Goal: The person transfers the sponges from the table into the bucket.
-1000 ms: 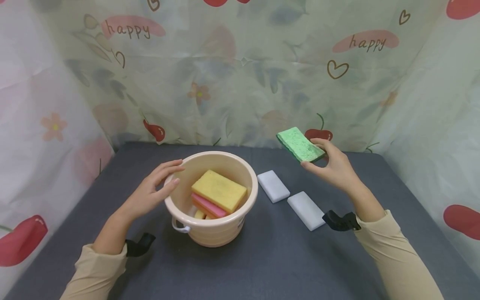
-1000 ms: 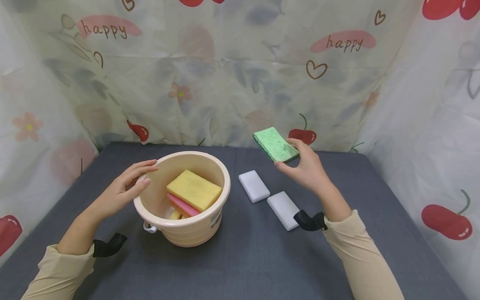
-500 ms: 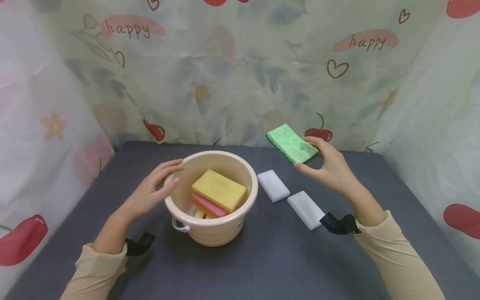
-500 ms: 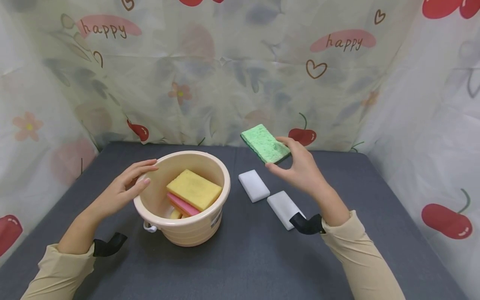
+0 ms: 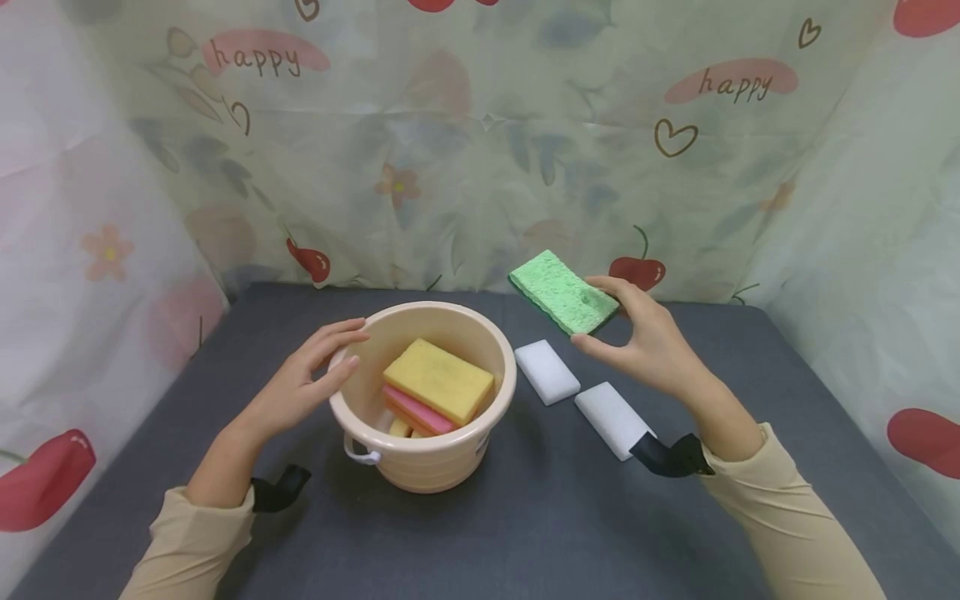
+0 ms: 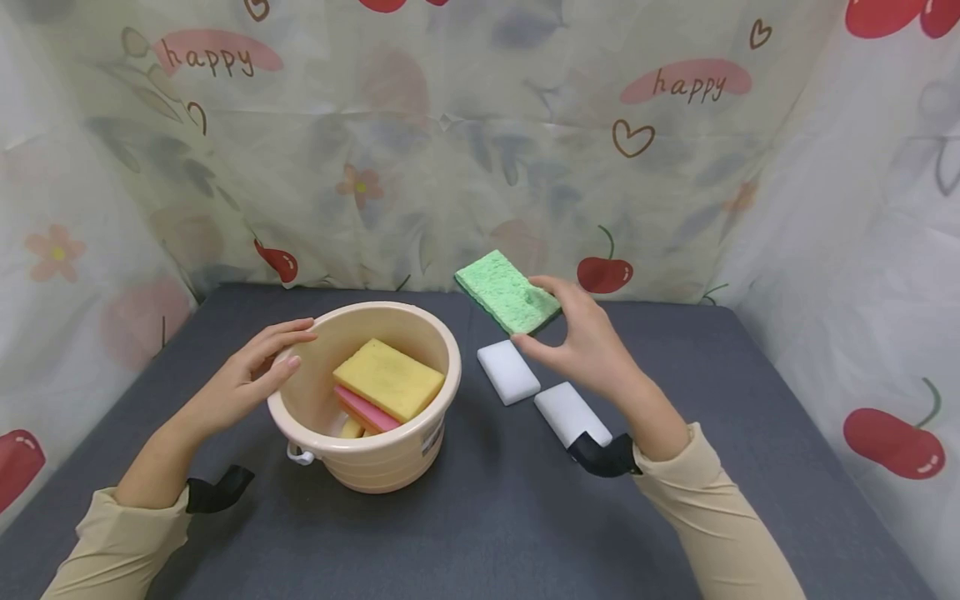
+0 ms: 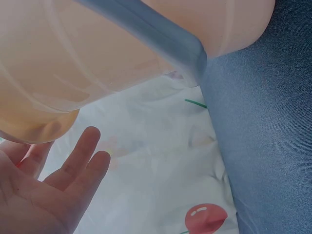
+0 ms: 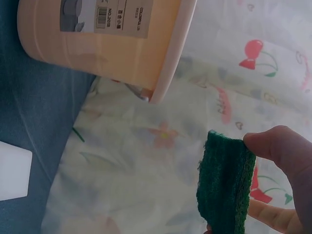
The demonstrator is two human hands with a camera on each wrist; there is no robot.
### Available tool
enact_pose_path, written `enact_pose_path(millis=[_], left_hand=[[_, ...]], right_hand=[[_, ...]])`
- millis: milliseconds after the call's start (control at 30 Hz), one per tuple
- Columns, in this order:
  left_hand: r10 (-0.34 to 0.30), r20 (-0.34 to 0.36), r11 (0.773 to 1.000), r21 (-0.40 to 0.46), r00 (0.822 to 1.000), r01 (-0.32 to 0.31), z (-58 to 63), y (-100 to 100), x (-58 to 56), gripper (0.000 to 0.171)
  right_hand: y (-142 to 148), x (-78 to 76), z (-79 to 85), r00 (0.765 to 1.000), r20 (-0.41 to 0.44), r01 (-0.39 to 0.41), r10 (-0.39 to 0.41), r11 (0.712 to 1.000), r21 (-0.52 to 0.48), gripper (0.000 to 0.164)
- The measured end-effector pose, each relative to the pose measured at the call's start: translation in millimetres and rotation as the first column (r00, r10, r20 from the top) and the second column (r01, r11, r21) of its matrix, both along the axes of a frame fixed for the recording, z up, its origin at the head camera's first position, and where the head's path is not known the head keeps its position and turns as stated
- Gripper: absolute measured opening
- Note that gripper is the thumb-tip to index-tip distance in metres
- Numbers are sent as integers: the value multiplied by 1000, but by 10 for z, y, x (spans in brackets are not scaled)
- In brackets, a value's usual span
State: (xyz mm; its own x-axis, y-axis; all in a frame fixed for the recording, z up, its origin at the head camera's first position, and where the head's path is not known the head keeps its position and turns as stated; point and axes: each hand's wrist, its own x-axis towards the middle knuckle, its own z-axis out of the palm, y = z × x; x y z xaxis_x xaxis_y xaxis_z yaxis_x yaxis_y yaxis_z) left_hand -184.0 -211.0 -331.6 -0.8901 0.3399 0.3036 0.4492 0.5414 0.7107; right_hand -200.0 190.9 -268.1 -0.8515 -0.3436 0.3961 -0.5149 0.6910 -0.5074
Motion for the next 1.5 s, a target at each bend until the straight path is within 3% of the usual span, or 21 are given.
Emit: enact_pose_path(millis=[533, 933, 1500], left_hand=[[-3, -2, 1000, 2, 1000, 3, -12, -2, -2, 36], [-12, -6, 1000, 10, 1000, 12, -16, -4, -5, 36], [-7, -6, 1000, 2, 1000, 7, -18, -8, -8, 36]], right_hand=[[-203, 110, 18, 994, -58, -94, 95, 995, 22, 65], [-351, 198, 14, 990, -21, -137, 138, 990, 31, 64], [-585, 272, -34, 964, -9, -263, 264, 963, 55, 64]])
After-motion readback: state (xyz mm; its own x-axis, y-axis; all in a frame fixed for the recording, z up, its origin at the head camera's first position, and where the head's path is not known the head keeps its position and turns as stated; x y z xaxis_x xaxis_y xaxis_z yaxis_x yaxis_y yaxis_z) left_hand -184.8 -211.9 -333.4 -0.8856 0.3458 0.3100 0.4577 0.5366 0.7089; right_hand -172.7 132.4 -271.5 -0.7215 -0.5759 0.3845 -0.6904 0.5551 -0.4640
